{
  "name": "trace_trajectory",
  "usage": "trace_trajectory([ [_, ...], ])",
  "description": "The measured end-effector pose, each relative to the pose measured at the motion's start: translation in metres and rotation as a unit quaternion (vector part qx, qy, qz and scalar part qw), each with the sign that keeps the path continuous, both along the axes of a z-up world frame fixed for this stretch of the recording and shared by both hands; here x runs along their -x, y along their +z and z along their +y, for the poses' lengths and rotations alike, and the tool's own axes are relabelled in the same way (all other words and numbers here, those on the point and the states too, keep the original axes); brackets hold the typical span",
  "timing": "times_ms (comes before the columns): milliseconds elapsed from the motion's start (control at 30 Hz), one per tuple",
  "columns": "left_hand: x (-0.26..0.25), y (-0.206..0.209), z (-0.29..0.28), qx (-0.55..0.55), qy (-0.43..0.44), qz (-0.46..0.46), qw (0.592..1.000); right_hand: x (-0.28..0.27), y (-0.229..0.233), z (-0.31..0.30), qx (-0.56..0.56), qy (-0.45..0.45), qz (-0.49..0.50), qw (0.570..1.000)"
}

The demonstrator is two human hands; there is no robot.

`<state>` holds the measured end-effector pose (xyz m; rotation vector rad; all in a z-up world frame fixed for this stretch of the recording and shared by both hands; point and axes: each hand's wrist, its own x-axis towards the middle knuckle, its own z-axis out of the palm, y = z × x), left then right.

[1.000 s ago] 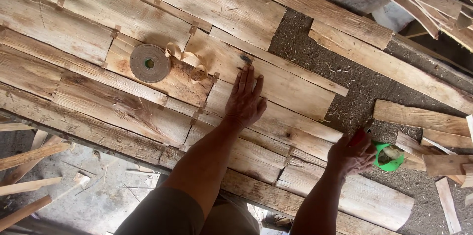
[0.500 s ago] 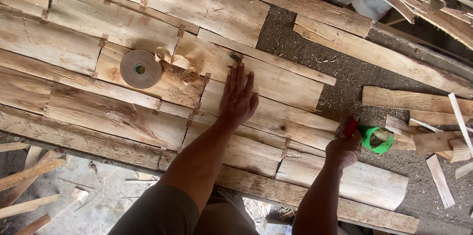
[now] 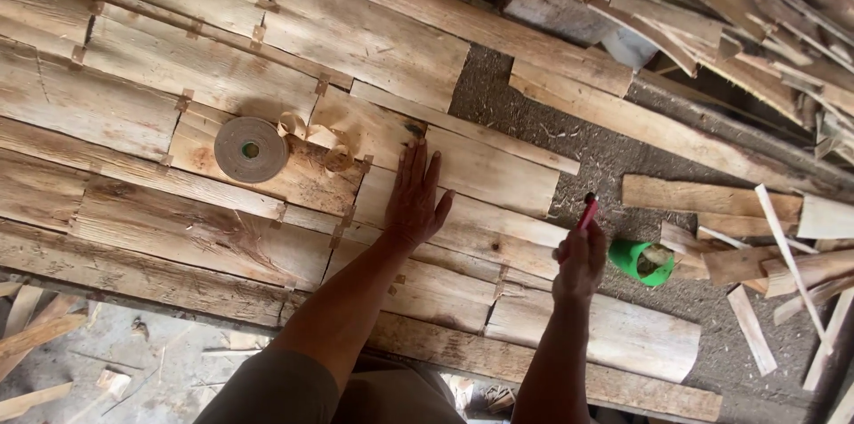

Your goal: Apply adhesive tape and trim thin wooden veneer strips to assemble or repair a panel.

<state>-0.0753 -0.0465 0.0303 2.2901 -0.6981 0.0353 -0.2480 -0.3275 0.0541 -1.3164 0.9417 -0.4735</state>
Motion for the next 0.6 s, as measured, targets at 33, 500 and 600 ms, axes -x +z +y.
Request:
trace_trajectory([
  [33,-0.004,0.003,-0.001,0.003,0.004,-0.003,1.0,-0.017,0.013,0.009,0.003,0.004,-0.003,1.0],
  [500,-0.146,-0.035,0.043,-0.119,0.157,0.023,0.98,-0.224,0.114,0.098,0.391,0.47,0.277,0.741],
  [600,-0.169,-0.02,0.073,-0.182,0.132,-0.042,0.973,-0.252,0.091,0.106,0.523,0.499,0.126,0.679],
])
